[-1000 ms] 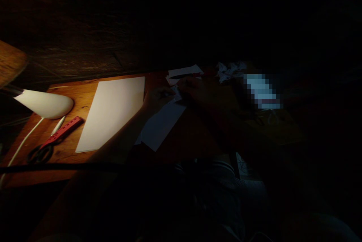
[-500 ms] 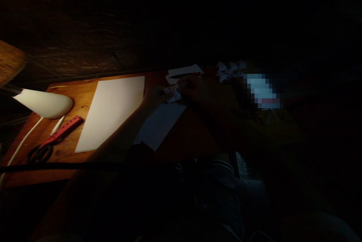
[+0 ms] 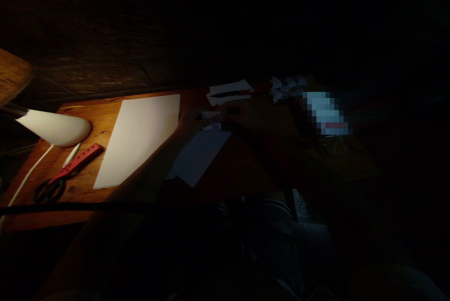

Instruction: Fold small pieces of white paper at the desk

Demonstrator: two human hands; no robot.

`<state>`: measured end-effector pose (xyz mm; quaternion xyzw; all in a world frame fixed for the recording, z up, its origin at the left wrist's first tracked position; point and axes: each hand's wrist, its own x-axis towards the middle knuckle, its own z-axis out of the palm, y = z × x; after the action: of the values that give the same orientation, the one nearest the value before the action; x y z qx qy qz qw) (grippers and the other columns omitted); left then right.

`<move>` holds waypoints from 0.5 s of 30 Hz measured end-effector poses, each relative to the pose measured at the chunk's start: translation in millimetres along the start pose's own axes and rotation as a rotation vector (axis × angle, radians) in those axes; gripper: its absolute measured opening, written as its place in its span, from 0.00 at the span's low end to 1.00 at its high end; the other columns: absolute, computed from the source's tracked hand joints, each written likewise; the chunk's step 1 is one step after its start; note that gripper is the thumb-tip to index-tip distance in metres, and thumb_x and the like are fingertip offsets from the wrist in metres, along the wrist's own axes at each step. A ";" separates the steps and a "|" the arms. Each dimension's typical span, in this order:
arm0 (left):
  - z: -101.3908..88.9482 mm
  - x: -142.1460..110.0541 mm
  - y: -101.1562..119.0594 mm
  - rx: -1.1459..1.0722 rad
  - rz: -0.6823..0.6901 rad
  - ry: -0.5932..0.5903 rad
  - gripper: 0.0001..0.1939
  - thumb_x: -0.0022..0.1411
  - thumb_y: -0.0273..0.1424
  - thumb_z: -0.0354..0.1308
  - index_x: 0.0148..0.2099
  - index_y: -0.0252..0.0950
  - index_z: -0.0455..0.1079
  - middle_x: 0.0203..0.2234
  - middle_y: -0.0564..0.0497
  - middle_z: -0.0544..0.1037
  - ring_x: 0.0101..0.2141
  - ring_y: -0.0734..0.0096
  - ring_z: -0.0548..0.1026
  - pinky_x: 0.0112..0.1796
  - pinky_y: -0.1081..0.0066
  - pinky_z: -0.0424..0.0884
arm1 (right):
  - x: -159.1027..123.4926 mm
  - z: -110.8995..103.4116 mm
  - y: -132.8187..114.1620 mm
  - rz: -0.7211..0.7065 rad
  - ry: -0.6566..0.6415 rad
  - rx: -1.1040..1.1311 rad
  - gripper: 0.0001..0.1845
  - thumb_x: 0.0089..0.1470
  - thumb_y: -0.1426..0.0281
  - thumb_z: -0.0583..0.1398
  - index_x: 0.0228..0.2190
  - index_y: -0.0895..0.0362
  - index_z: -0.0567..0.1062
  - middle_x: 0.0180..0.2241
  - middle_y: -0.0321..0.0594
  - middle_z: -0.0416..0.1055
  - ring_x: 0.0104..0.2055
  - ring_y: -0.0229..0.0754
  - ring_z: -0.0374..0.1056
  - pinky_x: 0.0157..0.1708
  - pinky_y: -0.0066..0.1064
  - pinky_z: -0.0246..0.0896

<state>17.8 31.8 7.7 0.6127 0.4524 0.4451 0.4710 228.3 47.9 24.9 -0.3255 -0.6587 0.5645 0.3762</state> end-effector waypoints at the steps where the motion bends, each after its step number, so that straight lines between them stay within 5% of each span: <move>1: -0.3 -0.2 -0.6 0.012 -0.002 -0.008 0.16 0.49 0.37 0.75 0.25 0.34 0.73 0.15 0.57 0.64 0.17 0.80 0.59 0.20 0.75 0.50 | 0.0 0.5 -0.6 0.001 -0.013 -0.004 0.20 0.46 0.55 0.74 0.30 0.58 0.79 0.33 0.40 0.78 0.35 0.38 0.70 0.34 0.29 0.66; 9: -2.1 -2.2 -7.1 0.078 -0.055 -0.091 0.12 0.45 0.32 0.74 0.31 0.32 0.78 0.19 0.54 0.72 0.20 0.78 0.65 0.21 0.75 0.56 | 9.3 -3.0 11.5 -0.054 -0.110 -0.138 0.20 0.50 0.56 0.72 0.24 0.60 0.76 0.24 0.35 0.70 0.28 0.34 0.63 0.28 0.28 0.57; 15: -3.3 -0.8 -7.5 0.108 -0.031 -0.117 0.10 0.48 0.31 0.74 0.31 0.33 0.78 0.18 0.55 0.73 0.20 0.78 0.66 0.21 0.77 0.59 | 9.0 -1.7 15.1 -0.085 -0.039 -0.181 0.15 0.53 0.60 0.69 0.25 0.58 0.76 0.27 0.37 0.74 0.31 0.37 0.65 0.32 0.29 0.60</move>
<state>13.4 32.7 0.9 0.6552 0.4570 0.3760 0.4696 225.4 58.7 11.2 -0.3191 -0.7273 0.4925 0.3559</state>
